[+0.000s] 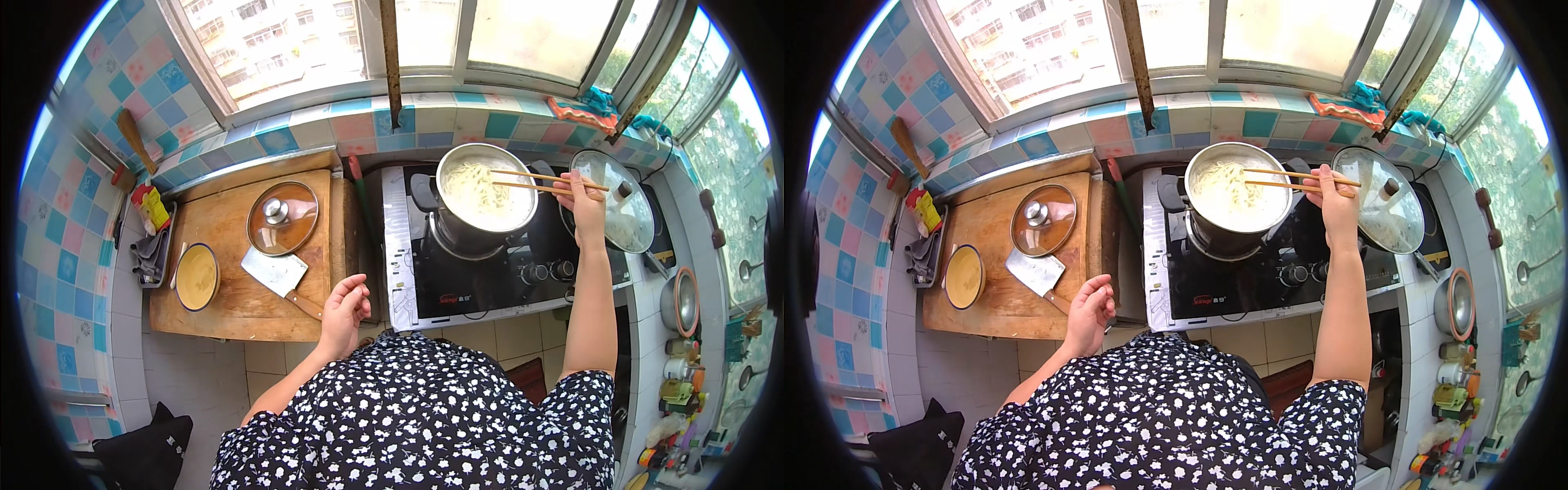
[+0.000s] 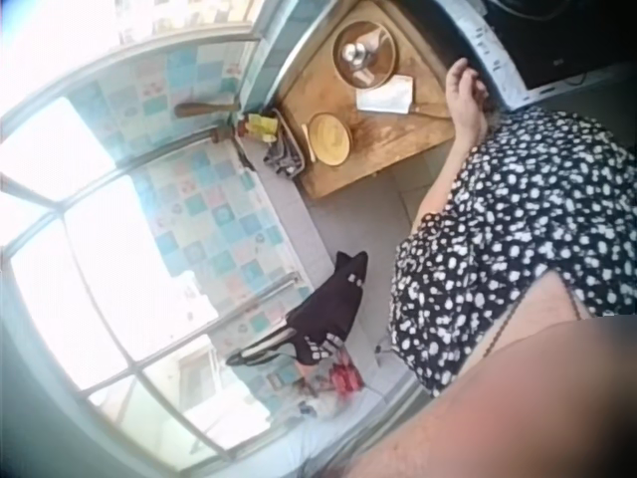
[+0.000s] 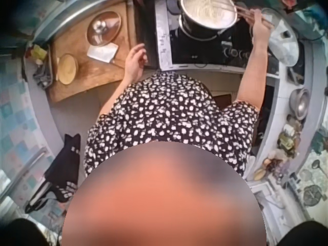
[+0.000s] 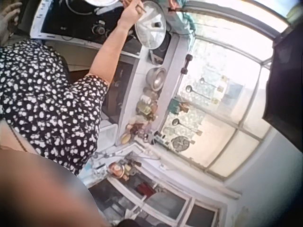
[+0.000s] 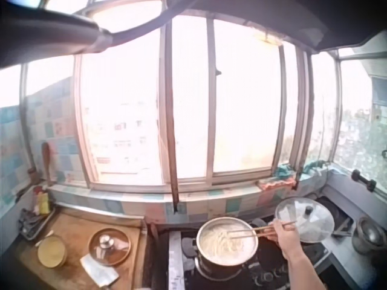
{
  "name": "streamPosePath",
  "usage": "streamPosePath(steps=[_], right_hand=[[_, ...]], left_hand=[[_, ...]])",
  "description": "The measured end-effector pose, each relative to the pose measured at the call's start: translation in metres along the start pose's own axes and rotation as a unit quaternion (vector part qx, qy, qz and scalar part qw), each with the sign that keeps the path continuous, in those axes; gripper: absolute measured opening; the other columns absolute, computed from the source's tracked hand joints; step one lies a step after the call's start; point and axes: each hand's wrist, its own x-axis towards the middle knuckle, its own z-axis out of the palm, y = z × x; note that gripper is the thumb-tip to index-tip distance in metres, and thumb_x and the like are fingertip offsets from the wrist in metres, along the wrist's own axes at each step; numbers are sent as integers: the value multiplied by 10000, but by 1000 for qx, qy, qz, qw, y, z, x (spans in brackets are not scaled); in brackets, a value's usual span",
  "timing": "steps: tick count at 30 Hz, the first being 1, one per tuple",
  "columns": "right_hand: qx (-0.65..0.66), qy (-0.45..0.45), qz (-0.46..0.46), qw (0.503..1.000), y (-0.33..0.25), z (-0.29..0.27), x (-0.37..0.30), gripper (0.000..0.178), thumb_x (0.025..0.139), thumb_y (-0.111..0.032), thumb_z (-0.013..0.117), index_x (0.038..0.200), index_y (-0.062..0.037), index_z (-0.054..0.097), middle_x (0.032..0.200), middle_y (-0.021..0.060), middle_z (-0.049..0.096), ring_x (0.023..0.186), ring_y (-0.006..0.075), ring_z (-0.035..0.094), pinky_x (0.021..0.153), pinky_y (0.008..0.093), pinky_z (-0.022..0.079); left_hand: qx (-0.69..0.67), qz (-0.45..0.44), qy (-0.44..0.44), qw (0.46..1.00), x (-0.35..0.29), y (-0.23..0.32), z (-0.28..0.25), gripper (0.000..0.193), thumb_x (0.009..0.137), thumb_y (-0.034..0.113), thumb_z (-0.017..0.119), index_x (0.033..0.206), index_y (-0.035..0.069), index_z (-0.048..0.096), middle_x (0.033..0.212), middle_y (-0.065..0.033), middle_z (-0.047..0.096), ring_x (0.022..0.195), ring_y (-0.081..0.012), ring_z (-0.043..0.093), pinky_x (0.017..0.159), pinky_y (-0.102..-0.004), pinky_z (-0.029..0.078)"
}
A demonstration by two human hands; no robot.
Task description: The person prepares a bowl of noodles by stirring a pot of boiling water on a gas stove using chopsticks. They occasionally check the noodles and adjust the heat. A second person briefly enters the kitchen to retrieve a bowl of vegetables from the floor.
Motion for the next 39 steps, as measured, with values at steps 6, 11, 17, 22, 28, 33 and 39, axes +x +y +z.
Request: streamPosePath(steps=[6,11,17,22,28,33,39], right_hand=[[-96,-15,55,994,10,-20,13,281,905,-298,546,975,-40,632,814,59,610,719,125,600,645,242,530],[21,9,88,996,61,9,19,330,903,-298,554,849,21,616,765,82,598,687,145,601,636,241,534],[204,33,178,962,87,4,9,354,922,-291,513,888,52,593,859,141,624,785,240,646,660,264,558],[304,80,184,931,84,11,-3,340,925,-281,505,941,51,576,904,147,624,795,253,648,665,256,565],[120,80,-13,989,27,22,-9,307,929,-271,512,893,9,632,812,69,621,744,133,611,682,239,536],[-65,11,-108,992,17,38,12,385,898,-342,562,901,34,644,802,65,645,729,119,604,680,244,495],[-109,-117,-33,987,19,42,6,405,872,-366,594,866,36,644,783,88,644,748,139,616,695,248,499]], left_hand=[[1,8,8,1000,1,1,-5,228,910,89,481,1132,45,507,868,9,538,667,-57,509,590,-185,425],[4,3,5,1000,1,3,-3,229,908,86,483,1131,42,506,864,8,538,665,-58,510,587,-187,426],[1,4,3,1000,0,2,-3,229,904,88,486,1127,40,507,859,7,539,664,-58,510,584,-187,424],[6,1,3,1000,1,2,-3,229,904,91,486,1126,40,510,862,6,541,661,-58,510,581,-187,423],[13,-3,3,1000,-4,3,-1,227,907,90,479,1126,40,511,860,5,541,663,-58,509,577,-185,428],[1,4,0,1000,-4,0,-6,226,908,88,476,1125,38,511,859,2,541,663,-61,511,576,-187,433],[-5,6,-1,1000,-6,2,-6,227,908,85,473,1126,37,511,861,0,541,665,-60,511,578,-186,432]])
